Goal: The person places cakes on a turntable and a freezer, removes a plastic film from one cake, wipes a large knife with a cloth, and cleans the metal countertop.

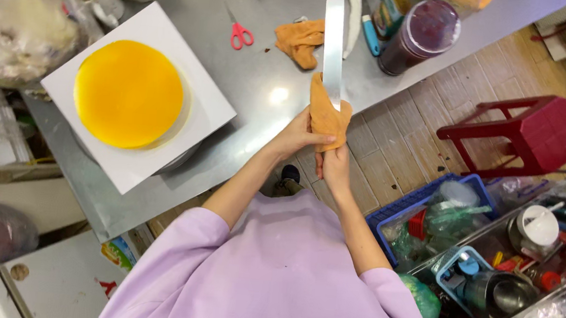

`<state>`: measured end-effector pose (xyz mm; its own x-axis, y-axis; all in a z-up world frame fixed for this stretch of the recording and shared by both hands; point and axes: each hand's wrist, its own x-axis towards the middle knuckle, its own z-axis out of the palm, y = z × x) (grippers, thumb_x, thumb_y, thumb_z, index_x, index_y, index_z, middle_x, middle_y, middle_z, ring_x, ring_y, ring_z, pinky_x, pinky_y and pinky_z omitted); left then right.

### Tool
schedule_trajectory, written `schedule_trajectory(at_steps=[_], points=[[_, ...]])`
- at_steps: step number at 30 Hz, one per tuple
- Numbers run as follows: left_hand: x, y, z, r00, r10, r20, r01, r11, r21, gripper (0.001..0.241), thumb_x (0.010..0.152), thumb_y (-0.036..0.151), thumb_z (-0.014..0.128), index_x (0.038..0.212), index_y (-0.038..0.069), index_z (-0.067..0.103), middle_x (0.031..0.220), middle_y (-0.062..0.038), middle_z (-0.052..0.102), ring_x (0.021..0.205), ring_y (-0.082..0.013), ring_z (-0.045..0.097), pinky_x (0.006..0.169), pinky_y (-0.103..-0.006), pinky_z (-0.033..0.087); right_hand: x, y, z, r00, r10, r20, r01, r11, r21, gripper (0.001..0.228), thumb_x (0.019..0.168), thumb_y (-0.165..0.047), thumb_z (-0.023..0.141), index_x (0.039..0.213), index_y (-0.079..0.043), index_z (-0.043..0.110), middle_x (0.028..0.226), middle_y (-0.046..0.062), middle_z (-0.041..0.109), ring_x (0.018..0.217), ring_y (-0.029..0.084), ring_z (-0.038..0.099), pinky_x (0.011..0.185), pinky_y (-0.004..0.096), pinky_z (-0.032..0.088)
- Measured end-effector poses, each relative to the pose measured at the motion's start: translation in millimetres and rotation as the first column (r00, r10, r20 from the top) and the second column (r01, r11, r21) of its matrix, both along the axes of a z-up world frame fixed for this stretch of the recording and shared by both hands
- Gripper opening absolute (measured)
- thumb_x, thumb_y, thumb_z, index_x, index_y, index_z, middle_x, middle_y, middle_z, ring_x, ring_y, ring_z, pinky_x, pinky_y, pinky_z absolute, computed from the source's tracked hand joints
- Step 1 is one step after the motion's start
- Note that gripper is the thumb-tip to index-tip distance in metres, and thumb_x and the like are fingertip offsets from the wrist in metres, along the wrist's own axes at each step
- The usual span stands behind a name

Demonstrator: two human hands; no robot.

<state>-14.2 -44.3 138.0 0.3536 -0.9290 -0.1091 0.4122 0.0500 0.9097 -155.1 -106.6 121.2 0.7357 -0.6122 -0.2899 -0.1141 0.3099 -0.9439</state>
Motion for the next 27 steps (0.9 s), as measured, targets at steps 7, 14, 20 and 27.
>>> schedule_trajectory(at_steps=[7, 14, 20, 27], points=[[21.9, 2.0, 1.5, 0.860, 0.425, 0.284, -0.447, 0.894, 0.015, 0.039, 0.088, 0.020, 0.084, 0.116, -0.002, 0.069, 0.108, -0.009, 0.077, 0.098, -0.0156, 0.074, 0.087, -0.0285, 0.060, 25.4, 24.4, 33.2, 0.985, 0.147, -0.085, -0.143, 0.988, 0.052, 0.028, 0.110, -0.035, 0.039, 0.103, -0.010, 0.048, 0.056, -0.001, 0.043, 0.036, 0.009, 0.037, 0.033, 0.026, 0.031], [78.3, -17.9, -42.6, 0.795, 0.583, 0.168, -0.605, 0.784, 0.138, 0.037, 0.087, 0.026, 0.081, 0.110, -0.002, 0.075, 0.100, -0.008, 0.079, 0.086, -0.0140, 0.074, 0.076, -0.0277, 0.059, -24.6, 44.8, 46.3, 0.939, 0.282, -0.198, -0.269, 0.959, 0.091, 0.029, 0.109, -0.035, 0.040, 0.094, -0.011, 0.045, 0.055, -0.001, 0.044, 0.033, 0.010, 0.037, 0.031, 0.028, 0.030], [102.7, -20.9, -135.7, 0.661, 0.719, 0.216, -0.750, 0.637, 0.176, 0.039, 0.086, 0.027, 0.082, 0.109, -0.003, 0.075, 0.099, -0.010, 0.079, 0.085, -0.0163, 0.074, 0.076, -0.0292, 0.059, -104.0, 41.3, 56.2, 0.867, 0.333, -0.372, -0.293, 0.942, 0.161, 0.029, 0.108, -0.034, 0.044, 0.094, -0.010, 0.052, 0.052, 0.003, 0.043, 0.033, 0.012, 0.035, 0.033, 0.030, 0.028], [115.7, 72.5, -178.3, 0.767, 0.513, 0.385, -0.623, 0.740, 0.254, 0.074, 0.086, 0.040, 0.082, 0.141, 0.001, 0.050, 0.132, -0.014, 0.066, 0.118, -0.0215, 0.064, 0.103, -0.0327, 0.049, -101.3, -4.7, 21.4, 0.852, 0.078, -0.517, -0.394, 0.746, -0.537, 0.043, 0.098, -0.030, 0.059, 0.137, -0.014, 0.059, 0.078, 0.014, 0.068, 0.071, 0.033, 0.070, 0.067, 0.042, 0.053]])
